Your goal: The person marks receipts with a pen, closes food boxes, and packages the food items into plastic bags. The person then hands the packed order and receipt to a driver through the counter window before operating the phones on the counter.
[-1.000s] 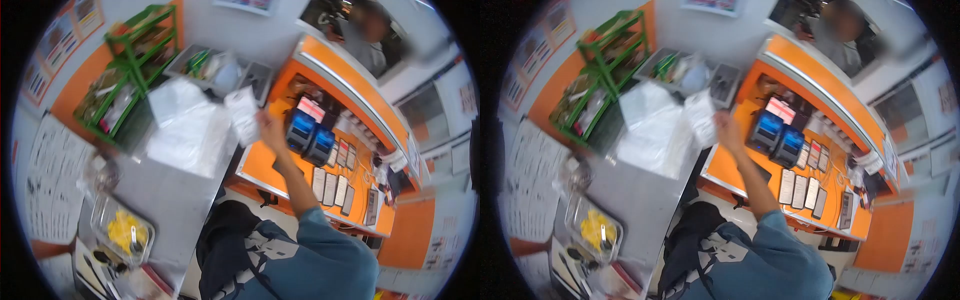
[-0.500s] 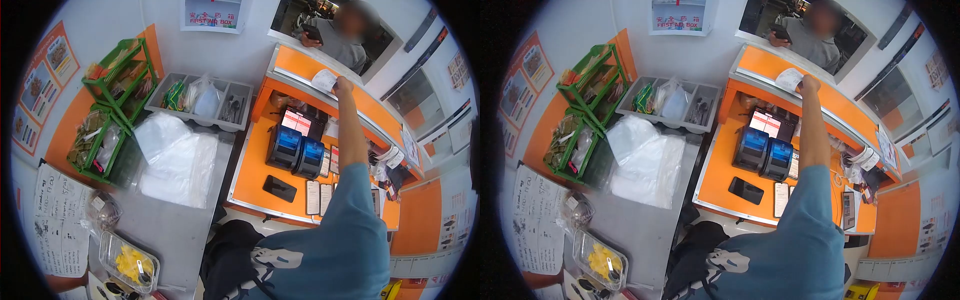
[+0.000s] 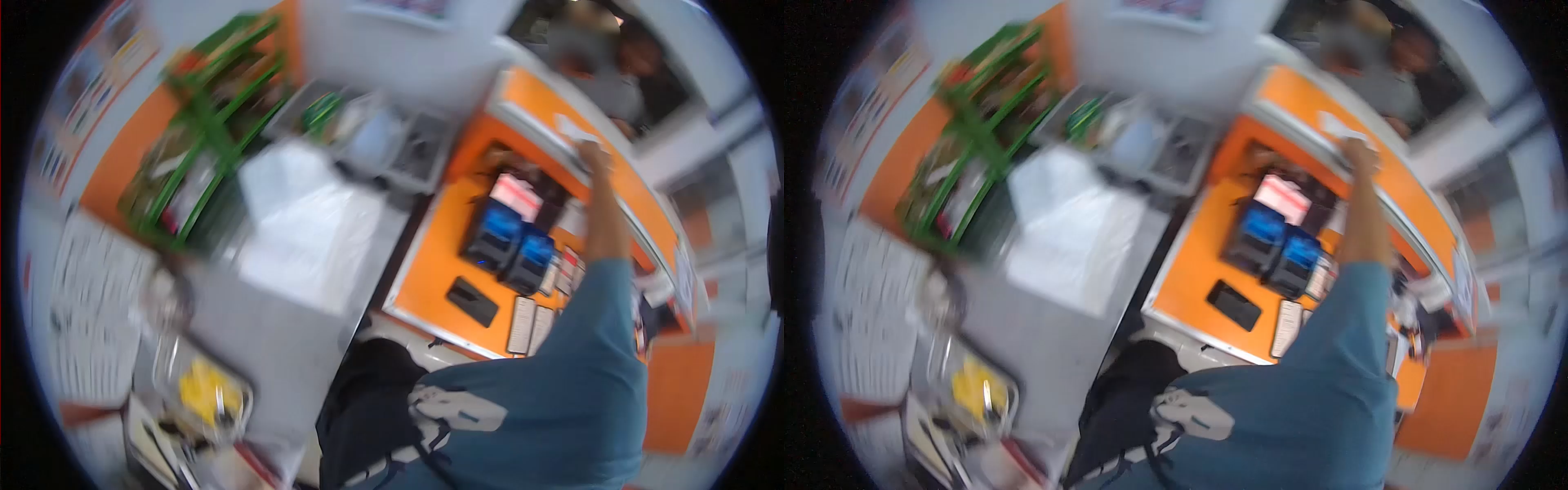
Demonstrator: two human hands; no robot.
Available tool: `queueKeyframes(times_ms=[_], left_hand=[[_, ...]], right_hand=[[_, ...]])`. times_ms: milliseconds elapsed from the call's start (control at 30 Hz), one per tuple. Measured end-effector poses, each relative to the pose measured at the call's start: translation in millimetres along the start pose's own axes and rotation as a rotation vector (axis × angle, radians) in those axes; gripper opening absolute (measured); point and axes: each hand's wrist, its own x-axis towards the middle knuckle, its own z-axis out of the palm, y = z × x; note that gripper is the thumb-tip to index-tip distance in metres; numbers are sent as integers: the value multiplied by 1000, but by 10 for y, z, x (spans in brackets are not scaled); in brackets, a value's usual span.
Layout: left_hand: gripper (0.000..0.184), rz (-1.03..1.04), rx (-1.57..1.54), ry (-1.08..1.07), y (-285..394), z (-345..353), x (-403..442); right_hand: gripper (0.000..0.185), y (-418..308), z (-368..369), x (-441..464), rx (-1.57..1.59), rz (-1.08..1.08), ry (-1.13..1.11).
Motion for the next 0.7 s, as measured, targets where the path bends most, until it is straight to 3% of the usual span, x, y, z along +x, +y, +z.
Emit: queueKeyframes(times_ms=[100,167,200,267,333,400,467,500,533,567,633,700], left_hand=[[35,95,-145,99,-475,-204,-139],[32,133,-239,166,-671,-348,-334],[28,-130,-96,164,306,-479,-531],[31,-270,-153,164,777,-511,-625],[30,-249,-208,175,952,-524,-642],[29,-302,-261,151,968,-540,-648],[29,-339,-312,121,1034,-569,-633],[29,-369,-328,102,1020,-589,-621],[30,-400,-344,84,1005,-621,-617],[30,-410,-364,81,1000,-642,-617],[30,-434,-415,82,1029,-666,-619],[28,-446,-425,60,997,-701,-595]], right_hand=[[46,-255,-14,187,33,-341,184],[42,-846,-147,18,322,-547,294],[40,-1114,-235,-351,538,-627,308],[36,-1668,-445,-1556,933,-785,196],[33,-2055,-508,-3094,1127,-969,-145],[29,-2317,-453,-4699,1075,-1156,-616],[25,-2523,-280,-6217,772,-1386,-1070],[24,-2597,-117,-6929,647,-1609,-1136],[27,-2661,200,-7484,726,-2008,-979],[24,-2650,424,-7980,852,-2135,-832],[27,-2641,488,-8556,580,-2287,-804],[25,-2640,646,-8861,497,-2277,-791]])
